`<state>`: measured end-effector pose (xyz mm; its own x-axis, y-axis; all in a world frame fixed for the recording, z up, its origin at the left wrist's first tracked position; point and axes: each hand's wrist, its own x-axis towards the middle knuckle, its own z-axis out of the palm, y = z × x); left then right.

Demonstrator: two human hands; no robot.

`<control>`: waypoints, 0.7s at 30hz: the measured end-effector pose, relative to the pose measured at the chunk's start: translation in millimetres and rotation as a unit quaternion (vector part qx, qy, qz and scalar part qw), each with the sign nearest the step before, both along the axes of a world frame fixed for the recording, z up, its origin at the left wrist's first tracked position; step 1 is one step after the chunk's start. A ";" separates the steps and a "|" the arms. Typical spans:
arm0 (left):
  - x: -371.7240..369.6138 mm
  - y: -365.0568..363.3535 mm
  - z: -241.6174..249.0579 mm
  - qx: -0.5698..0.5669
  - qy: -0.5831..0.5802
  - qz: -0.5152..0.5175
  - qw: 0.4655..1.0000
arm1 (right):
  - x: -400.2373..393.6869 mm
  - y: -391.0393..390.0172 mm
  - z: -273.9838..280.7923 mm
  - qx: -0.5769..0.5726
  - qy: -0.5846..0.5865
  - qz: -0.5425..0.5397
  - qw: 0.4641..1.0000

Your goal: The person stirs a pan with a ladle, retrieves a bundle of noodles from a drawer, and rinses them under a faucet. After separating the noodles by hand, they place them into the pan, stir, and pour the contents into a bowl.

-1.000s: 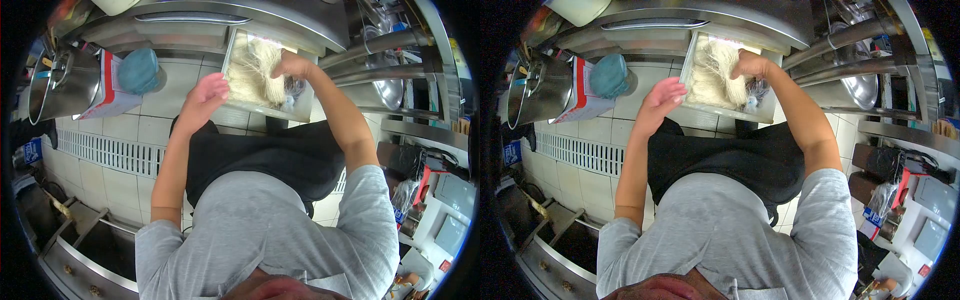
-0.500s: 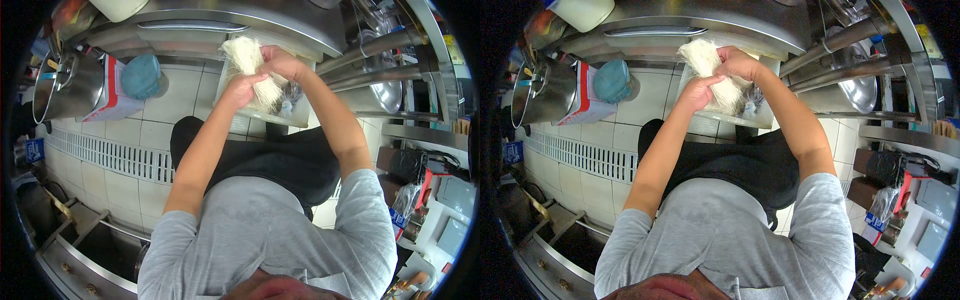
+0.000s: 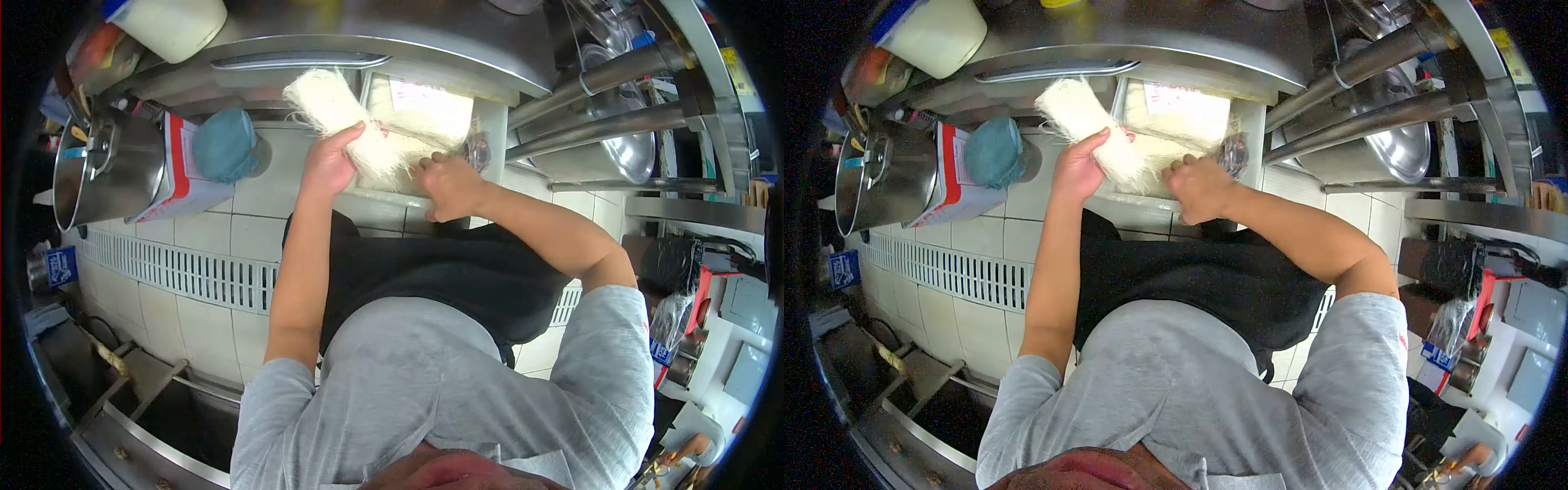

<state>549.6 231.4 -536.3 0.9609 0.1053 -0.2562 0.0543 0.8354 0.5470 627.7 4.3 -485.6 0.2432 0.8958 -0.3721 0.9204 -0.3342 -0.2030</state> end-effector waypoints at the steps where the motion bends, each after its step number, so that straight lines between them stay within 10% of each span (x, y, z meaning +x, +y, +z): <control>1: -2.6 2.6 4.7 -0.005 -0.003 0.011 1.000 | -1.6 2.7 2.4 0.004 -0.005 0.010 1.000; 11: -53.1 46.0 6.1 -0.065 0.007 0.091 0.994 | 54.2 2.8 6.3 0.171 -0.236 -0.119 0.949; 21: -66.8 19.4 -11.6 -0.103 0.063 0.056 0.991 | 143.9 1.8 -26.7 0.150 -0.180 -0.192 0.953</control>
<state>482.8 250.8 -547.9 0.9046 0.1432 -0.4014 0.0114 0.9334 0.3587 771.6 6.1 -512.3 0.6372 0.7687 0.0556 0.7707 -0.6362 -0.0372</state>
